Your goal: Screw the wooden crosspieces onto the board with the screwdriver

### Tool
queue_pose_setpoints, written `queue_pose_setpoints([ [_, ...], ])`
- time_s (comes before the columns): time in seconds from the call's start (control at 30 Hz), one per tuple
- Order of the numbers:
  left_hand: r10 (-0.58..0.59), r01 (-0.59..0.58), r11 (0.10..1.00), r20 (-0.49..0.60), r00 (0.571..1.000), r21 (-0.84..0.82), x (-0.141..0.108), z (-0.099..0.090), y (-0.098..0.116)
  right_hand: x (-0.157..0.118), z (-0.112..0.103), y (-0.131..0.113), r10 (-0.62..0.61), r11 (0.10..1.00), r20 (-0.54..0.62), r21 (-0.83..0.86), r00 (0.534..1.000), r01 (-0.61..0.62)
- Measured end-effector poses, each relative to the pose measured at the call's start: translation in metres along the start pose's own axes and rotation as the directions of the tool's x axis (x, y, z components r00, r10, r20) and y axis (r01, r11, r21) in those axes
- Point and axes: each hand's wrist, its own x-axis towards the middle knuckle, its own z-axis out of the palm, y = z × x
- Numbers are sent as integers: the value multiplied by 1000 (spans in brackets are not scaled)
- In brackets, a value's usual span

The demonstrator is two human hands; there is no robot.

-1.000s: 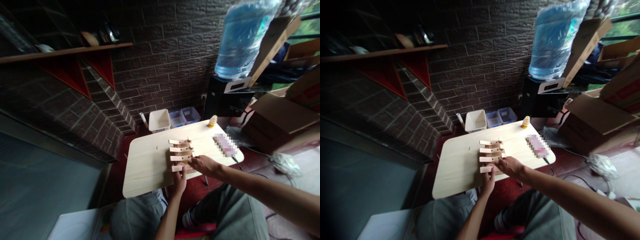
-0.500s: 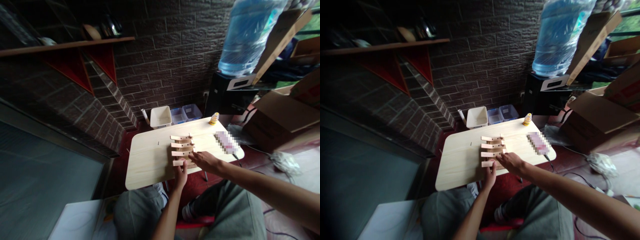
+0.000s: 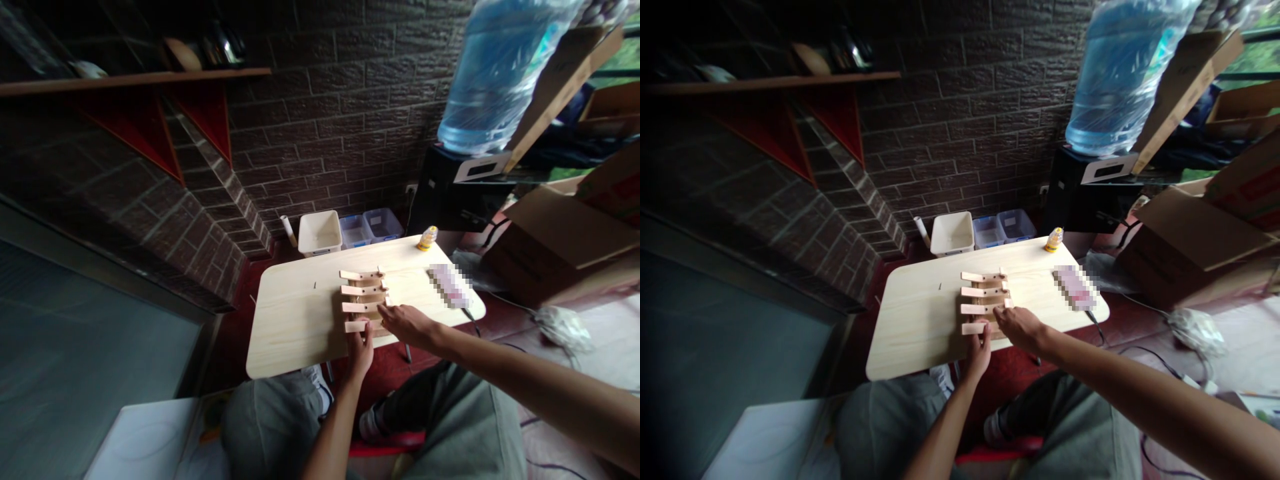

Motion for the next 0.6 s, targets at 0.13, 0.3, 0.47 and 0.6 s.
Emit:
queue_pose_setpoints([
  [0.13, -14, 14, 1000, -11, 1000, -25, -1, 0, -1, 3, -9, 1, -61, 998, 15, -6, 998, 61],
  [0.3, -16, 16, 1000, 5, 1000, -25, 0, -3, 1, 3, -8, 7, -133, 991, 38, 35, 990, 132],
  [0.47, -16, 17, 999, 6, 1000, -32, 2, -4, 3, 1, 1, -1, 29, 998, 56, 59, 998, -33],
  [0.6, -15, 13, 999, -33, 999, -41, 1, -2, -2, 1, -1, -10, 79, 997, 58, 8, 995, -80],
])
